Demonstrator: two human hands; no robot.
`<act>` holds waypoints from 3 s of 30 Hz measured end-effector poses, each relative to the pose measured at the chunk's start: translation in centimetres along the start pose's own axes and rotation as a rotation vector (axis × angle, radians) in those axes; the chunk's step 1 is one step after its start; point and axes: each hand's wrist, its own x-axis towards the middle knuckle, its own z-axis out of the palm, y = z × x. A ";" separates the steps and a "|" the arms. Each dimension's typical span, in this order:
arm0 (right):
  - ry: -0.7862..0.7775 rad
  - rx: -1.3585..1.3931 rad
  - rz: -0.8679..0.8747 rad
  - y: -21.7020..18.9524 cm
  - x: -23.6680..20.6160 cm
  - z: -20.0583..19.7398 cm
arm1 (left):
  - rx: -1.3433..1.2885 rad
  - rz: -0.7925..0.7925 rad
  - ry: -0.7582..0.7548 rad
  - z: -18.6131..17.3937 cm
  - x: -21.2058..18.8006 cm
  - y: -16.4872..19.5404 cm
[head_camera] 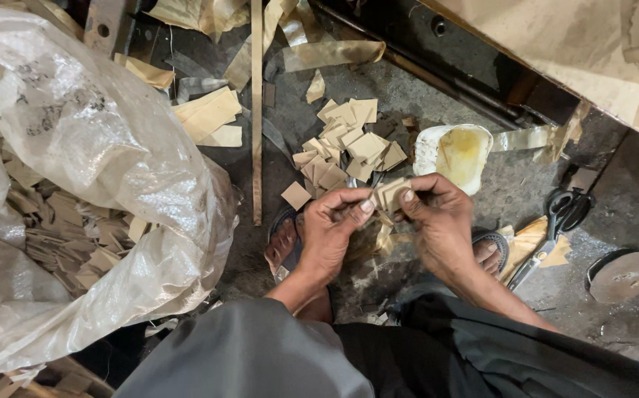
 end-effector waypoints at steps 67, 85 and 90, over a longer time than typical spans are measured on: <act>-0.404 -1.173 -0.830 -1.8 -0.4 2.0 | 0.297 0.207 -0.124 -3.0 0.0 3.7; -0.411 -0.766 -0.703 -1.1 -0.6 1.4 | -0.007 -0.051 -0.300 -3.2 0.7 1.5; -0.429 -0.463 -0.388 0.1 -0.4 0.2 | -0.003 -0.081 -0.254 -2.7 0.2 2.2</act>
